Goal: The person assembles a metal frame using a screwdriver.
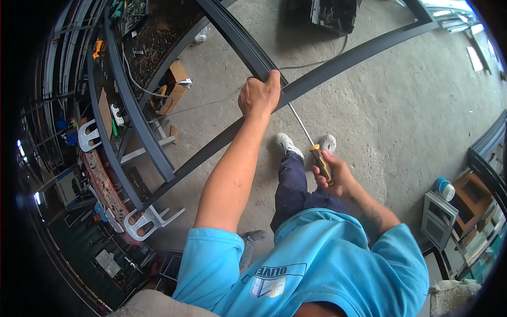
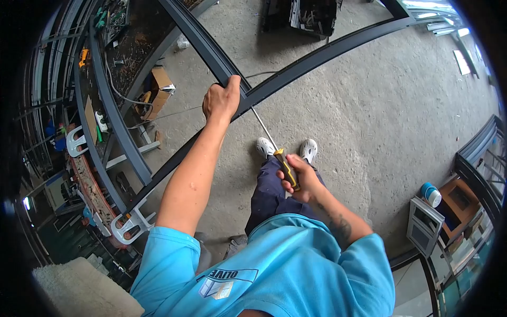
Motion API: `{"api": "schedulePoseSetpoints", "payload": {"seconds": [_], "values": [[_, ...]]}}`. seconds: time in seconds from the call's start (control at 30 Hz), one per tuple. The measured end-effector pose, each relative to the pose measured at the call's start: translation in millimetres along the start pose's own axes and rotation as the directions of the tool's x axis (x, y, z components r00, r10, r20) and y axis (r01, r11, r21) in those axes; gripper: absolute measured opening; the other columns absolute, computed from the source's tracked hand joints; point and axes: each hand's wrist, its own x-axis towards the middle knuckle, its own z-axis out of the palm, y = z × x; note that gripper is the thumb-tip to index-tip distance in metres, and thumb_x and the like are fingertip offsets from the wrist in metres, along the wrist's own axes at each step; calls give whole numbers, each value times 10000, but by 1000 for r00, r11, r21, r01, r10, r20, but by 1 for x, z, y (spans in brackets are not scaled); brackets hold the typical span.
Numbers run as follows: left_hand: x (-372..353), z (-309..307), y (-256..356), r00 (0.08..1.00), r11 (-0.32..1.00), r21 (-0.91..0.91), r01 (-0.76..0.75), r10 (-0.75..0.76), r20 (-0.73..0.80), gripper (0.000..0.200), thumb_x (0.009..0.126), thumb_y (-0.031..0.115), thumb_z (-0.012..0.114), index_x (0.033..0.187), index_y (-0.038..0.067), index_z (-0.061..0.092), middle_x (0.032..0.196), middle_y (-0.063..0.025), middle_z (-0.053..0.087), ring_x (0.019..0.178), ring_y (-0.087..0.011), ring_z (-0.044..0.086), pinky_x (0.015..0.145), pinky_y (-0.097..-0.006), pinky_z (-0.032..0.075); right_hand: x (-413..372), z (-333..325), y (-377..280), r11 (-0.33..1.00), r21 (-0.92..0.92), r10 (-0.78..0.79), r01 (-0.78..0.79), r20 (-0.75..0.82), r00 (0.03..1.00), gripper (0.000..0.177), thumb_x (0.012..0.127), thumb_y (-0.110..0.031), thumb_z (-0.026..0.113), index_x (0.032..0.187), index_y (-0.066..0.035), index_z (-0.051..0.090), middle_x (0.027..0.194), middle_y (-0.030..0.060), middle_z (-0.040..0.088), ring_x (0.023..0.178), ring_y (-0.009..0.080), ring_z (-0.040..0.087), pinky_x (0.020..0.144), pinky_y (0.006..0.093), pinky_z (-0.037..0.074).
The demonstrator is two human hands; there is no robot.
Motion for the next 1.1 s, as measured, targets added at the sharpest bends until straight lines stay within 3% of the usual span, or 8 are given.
{"api": "schedulePoseSetpoints", "payload": {"seconds": [0.4, 0.43, 0.5, 0.6, 0.7, 0.87, 0.93, 1.1], "values": [[4, 4, -5, 999, 998, -63, -18, 16, -35, 714, 775, 568, 434, 815, -108, 661, 890, -331, 632, 900, -436, 631, 796, -463, 484, 14, -7, 8, 147, -932, -814, 331, 76, 576, 235, 910, -234, 606, 1035, -37, 580, 764, 80, 611, 536, 182, 559, 447, 274, 425], [3, 4, -6, 999, 998, -64, -17, 15, -40, 707, 774, 565, 439, 810, -104, 662, 884, -327, 633, 898, -432, 632, 795, -462, 485, 9, -4, -2, 801, -546, -401, 247, -181, 898, 274, 926, -312, 560, 995, -47, 567, 745, 71, 588, 509, 177, 528, 421, 277, 404], [3, 5, -8, 1000, 999, -52, -11, 10, -18, 694, 772, 562, 449, 796, -97, 664, 873, -316, 638, 891, -427, 633, 792, -459, 486, 11, -14, -9, 921, 197, 332, -337, 58, 942, 409, 950, -489, 421, 932, -91, 515, 694, 50, 526, 451, 158, 448, 360, 266, 341], [-1, -1, -5, 1000, 994, -109, -10, 9, -18, 704, 773, 567, 449, 804, -103, 662, 876, -322, 635, 894, -428, 633, 799, -455, 487, -4, -1, -16, 994, -98, 40, -46, -67, 997, 348, 949, -412, 482, 1085, -97, 541, 755, 63, 577, 497, 162, 520, 381, 261, 381], [2, 5, -10, 999, 997, -69, -22, 19, -49, 710, 773, 570, 451, 803, -107, 659, 872, -326, 633, 887, -432, 632, 811, -454, 484, 0, 3, 3, 83, -926, -831, 369, 140, 538, 206, 924, -202, 566, 1078, -70, 602, 796, 78, 645, 612, 198, 641, 485, 294, 450], [2, 5, -6, 999, 999, -49, -10, 8, -44, 726, 781, 576, 443, 817, -118, 654, 890, -331, 632, 904, -441, 628, 824, -459, 480, 3, 12, 2, -171, -970, -821, 175, 238, 519, 198, 948, -256, 510, 1041, -108, 604, 754, 76, 625, 536, 191, 594, 498, 309, 457], [1, 6, -5, 999, 999, -37, -14, 12, -46, 739, 783, 589, 446, 834, -117, 658, 911, -328, 634, 926, -435, 626, 827, -460, 478, -2, 8, -14, 969, -239, 5, -59, -219, 976, 260, 972, -354, 430, 1054, -143, 558, 714, 66, 585, 468, 174, 527, 423, 288, 432], [-3, 1, 3, 998, 1000, -32, 0, -2, -60, 707, 774, 576, 466, 838, -98, 671, 929, -313, 644, 937, -424, 632, 857, -451, 478, -4, -6, -14, 949, 137, 253, -284, 209, 945, 303, 970, -374, 450, 1052, -101, 551, 692, 60, 559, 458, 156, 518, 352, 280, 406]]}}
